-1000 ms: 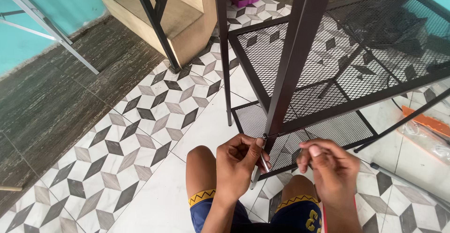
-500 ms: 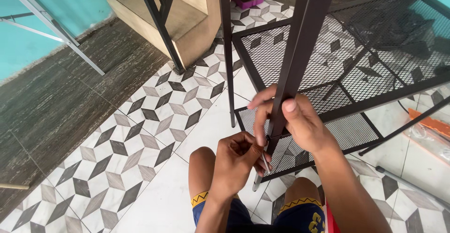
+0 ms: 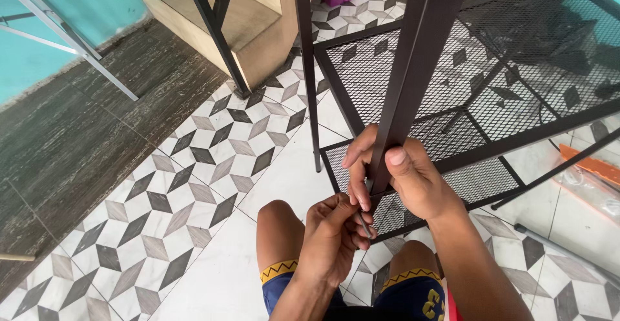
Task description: The person assembles a black metal mesh rack by attaching vertical poles to the frame using bolts and nuts. They position the frame, insert bolts through pre-drilled holes, and tighten the nuts by hand to secure the components.
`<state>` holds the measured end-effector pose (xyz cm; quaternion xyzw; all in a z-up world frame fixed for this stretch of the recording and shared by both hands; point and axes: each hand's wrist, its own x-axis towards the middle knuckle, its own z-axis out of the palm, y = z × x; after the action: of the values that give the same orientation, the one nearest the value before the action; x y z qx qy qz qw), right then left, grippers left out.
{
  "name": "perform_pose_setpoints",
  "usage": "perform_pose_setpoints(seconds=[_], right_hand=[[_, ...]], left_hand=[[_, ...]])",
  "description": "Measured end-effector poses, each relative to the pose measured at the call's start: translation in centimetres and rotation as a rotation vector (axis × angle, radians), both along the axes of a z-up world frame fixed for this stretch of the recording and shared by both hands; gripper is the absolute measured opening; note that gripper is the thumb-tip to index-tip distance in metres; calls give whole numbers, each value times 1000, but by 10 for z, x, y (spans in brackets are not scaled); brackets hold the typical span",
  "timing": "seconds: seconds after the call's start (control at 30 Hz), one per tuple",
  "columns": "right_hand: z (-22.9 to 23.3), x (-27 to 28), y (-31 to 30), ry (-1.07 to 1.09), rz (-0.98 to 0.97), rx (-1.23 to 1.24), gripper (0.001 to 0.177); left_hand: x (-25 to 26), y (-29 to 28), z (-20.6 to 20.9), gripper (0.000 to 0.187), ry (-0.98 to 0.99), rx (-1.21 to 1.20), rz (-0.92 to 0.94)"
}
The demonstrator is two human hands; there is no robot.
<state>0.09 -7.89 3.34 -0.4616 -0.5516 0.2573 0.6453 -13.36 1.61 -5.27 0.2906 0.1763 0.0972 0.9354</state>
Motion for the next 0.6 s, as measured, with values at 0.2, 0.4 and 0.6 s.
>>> perform_pose_setpoints(seconds=[0.2, 0.4, 0.6], right_hand=[[-1, -2, 1, 20, 18, 20, 62], [-7, 3, 0, 57, 57, 28, 60], [-7, 4, -1, 26, 36, 17, 63]], left_hand=[[-7, 14, 12, 17, -50, 214, -93], [-8, -4, 21, 24, 11, 66, -41], [-24, -17, 32, 24, 12, 16, -46]])
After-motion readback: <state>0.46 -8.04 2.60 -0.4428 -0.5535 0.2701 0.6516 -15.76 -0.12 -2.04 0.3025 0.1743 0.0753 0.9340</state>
